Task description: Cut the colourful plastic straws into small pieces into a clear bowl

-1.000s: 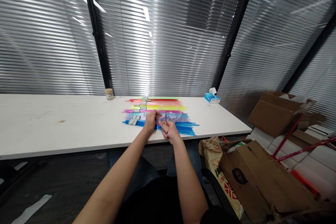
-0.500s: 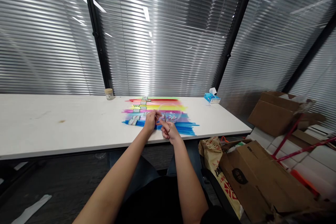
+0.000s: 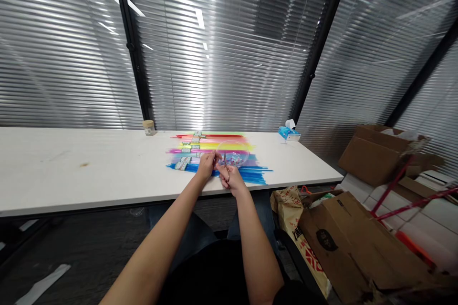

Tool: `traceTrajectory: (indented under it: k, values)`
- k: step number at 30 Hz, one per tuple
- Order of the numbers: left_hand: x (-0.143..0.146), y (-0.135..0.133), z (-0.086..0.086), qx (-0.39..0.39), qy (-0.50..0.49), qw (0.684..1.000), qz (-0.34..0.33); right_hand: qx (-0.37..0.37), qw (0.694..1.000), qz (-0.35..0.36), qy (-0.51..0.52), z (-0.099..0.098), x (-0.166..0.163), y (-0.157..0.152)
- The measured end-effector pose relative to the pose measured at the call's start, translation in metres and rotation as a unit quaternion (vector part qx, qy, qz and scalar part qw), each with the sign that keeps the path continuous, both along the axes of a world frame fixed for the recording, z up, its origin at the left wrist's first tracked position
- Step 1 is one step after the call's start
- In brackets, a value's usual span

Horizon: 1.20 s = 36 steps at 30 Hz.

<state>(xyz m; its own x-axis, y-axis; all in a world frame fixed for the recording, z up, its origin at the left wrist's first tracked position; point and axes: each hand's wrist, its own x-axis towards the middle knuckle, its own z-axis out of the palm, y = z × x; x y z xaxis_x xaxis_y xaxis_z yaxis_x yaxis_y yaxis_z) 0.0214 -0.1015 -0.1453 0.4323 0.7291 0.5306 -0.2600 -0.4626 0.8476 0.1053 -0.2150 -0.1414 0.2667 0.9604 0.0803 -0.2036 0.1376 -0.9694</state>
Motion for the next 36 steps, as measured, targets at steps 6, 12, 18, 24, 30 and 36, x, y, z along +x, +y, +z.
traceTrajectory:
  k: [6,12,18,24,30,36]
  values:
    - [-0.0007,-0.0022,0.0011,-0.002,-0.003,1.000,-0.001,0.002,1.000,-0.008,-0.001,-0.0003,-0.0003,0.0003]
    - [-0.0002,-0.0016,0.0008,-0.009,-0.014,1.000,0.005,0.004,1.000,-0.015,0.003,0.0013,-0.0009,-0.0014]
    - [0.0026,0.0014,-0.0009,-0.016,-0.025,0.999,0.016,0.006,1.000,-0.020,0.006,0.0013,-0.0015,-0.0010]
    - [0.0031,0.0012,-0.0018,-0.020,-0.030,0.999,0.019,0.001,1.000,-0.015,0.011,0.0007,0.0002,-0.0006]
    - [0.0030,0.0032,-0.0036,-0.013,-0.029,0.999,0.016,-0.009,1.000,0.014,0.024,0.0040,0.0017,-0.0011]
    - [0.0020,0.0039,-0.0034,0.000,-0.014,1.000,0.005,-0.007,1.000,0.016,0.017,0.0040,0.0007,-0.0009]
